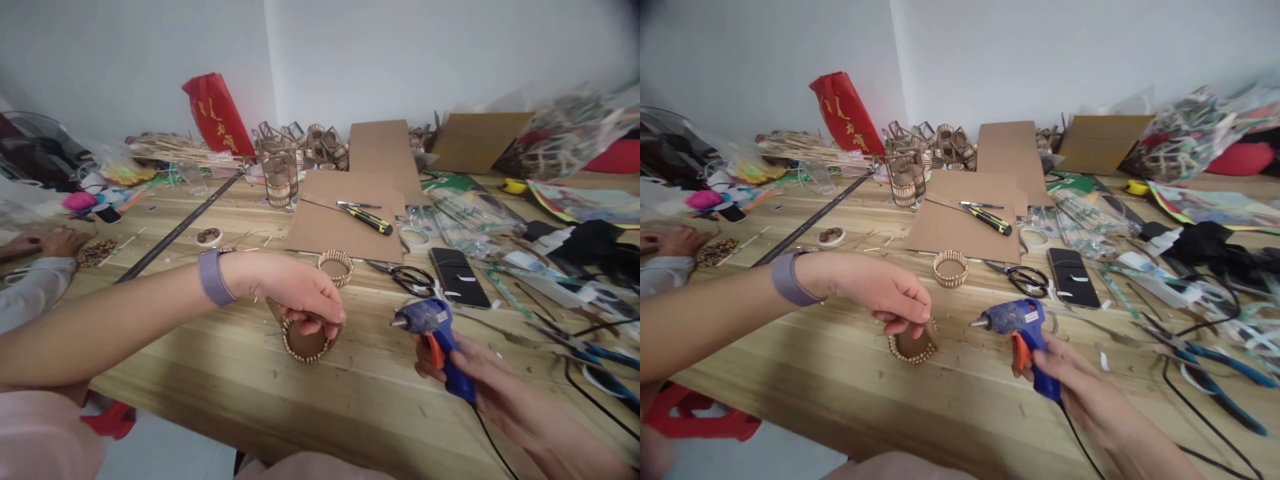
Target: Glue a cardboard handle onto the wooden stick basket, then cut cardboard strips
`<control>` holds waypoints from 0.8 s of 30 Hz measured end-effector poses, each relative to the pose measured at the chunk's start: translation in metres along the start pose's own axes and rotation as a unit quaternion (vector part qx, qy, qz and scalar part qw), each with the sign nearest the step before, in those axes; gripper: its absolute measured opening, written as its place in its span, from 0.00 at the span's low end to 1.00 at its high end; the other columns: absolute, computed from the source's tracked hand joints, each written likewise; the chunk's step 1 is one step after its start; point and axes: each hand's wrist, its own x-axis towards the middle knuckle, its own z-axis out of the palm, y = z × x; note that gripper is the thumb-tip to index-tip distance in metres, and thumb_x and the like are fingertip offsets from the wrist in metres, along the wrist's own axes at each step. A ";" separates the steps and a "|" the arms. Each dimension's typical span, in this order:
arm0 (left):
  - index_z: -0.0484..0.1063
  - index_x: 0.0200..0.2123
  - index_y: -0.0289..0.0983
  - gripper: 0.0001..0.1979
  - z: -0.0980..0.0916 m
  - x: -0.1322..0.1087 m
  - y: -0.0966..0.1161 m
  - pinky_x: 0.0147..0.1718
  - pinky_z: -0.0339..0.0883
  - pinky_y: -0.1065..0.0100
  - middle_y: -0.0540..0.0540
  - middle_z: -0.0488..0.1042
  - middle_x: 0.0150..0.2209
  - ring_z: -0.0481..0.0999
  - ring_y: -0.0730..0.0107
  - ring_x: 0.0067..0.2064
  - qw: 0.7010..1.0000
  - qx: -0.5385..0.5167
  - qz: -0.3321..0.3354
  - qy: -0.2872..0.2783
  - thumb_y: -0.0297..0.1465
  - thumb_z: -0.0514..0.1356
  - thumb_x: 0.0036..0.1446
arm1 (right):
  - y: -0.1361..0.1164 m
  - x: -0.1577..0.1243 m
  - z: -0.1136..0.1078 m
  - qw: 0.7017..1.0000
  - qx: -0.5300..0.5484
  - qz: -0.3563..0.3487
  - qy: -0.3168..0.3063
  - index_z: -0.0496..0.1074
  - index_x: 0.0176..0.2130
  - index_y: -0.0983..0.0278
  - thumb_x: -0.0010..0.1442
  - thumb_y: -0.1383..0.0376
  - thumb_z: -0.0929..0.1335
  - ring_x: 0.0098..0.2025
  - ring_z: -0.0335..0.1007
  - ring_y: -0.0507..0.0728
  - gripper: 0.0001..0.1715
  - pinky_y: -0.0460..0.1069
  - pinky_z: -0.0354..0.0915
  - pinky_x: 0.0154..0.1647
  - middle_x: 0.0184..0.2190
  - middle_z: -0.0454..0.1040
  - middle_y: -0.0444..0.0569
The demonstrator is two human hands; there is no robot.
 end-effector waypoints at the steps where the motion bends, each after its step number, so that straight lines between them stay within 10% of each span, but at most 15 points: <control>1: 0.69 0.28 0.36 0.15 0.000 0.000 0.000 0.17 0.46 0.74 0.54 0.65 0.20 0.55 0.79 0.19 1.000 -0.001 -0.001 0.000 0.36 0.51 0.64 | -0.001 0.002 0.005 0.999 0.036 0.003 -0.010 0.75 0.29 0.61 0.43 0.44 0.76 0.29 0.67 0.57 0.25 0.53 0.65 0.32 0.26 0.73 0.49; 11: 0.69 0.27 0.37 0.14 -0.001 0.002 -0.002 0.18 0.46 0.73 0.54 0.64 0.19 0.55 0.79 0.18 1.000 -0.018 0.008 -0.007 0.37 0.53 0.63 | -0.006 0.020 0.031 0.985 0.078 0.002 -0.151 0.73 0.23 0.66 0.45 0.52 0.77 0.15 0.46 0.43 0.21 0.45 0.43 0.16 0.23 0.73 0.47; 24: 0.69 0.29 0.36 0.16 -0.003 0.006 -0.004 0.18 0.47 0.74 0.54 0.64 0.21 0.55 0.79 0.19 0.999 -0.011 0.019 -0.029 0.37 0.51 0.66 | -0.011 0.011 0.045 0.989 0.101 -0.012 -0.111 0.71 0.25 0.66 0.48 0.49 0.76 0.18 0.48 0.44 0.24 0.45 0.42 0.18 0.21 0.67 0.44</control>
